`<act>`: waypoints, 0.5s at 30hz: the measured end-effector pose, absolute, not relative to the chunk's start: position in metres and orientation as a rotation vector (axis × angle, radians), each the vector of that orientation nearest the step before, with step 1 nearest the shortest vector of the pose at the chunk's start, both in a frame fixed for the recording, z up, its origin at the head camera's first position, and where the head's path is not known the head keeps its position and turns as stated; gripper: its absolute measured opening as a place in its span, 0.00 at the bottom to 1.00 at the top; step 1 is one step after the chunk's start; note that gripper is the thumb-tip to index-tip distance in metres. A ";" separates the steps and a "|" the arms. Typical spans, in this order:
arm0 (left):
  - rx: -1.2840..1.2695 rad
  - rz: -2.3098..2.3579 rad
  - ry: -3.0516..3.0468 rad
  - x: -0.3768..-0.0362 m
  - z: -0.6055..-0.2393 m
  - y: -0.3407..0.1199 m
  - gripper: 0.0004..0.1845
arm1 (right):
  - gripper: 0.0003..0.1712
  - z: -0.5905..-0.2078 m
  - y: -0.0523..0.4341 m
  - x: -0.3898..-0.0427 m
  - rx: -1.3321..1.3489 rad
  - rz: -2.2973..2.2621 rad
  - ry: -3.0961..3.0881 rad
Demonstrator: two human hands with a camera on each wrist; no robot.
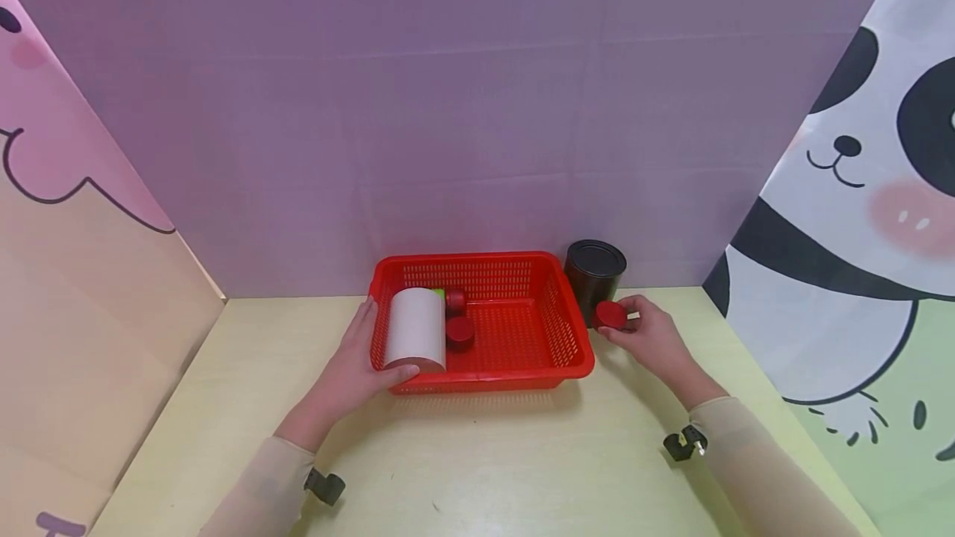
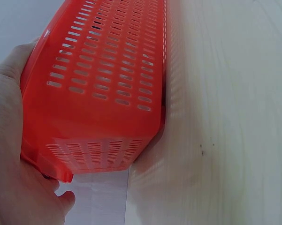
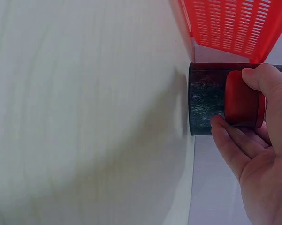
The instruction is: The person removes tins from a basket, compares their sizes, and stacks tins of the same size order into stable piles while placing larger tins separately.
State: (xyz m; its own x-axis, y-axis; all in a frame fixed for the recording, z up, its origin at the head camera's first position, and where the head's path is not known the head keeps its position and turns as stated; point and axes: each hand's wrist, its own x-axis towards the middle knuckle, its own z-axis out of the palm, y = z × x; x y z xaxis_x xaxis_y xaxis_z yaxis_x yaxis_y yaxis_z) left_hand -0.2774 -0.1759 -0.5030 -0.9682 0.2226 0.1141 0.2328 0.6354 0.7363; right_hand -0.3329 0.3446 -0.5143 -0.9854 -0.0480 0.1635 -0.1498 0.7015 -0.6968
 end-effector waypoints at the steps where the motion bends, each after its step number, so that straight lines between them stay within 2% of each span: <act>1: -0.393 -1.277 -2.828 -0.277 -0.503 -0.176 0.74 | 0.32 -0.515 0.345 -0.333 0.165 1.148 -2.777; 15: -0.393 -1.264 -2.832 -0.275 -0.501 -0.176 0.74 | 0.30 -0.521 0.343 -0.333 0.196 1.095 -2.786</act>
State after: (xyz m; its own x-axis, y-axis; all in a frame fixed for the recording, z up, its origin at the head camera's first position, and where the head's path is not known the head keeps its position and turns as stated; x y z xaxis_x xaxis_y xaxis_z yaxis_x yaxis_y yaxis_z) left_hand -0.2747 -0.1759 -0.5006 -0.9682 0.2218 0.1155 0.2341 0.6416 0.7305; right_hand -0.3334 0.3433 -0.5210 -0.9815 -0.0691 0.1783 -0.1720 0.7263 -0.6655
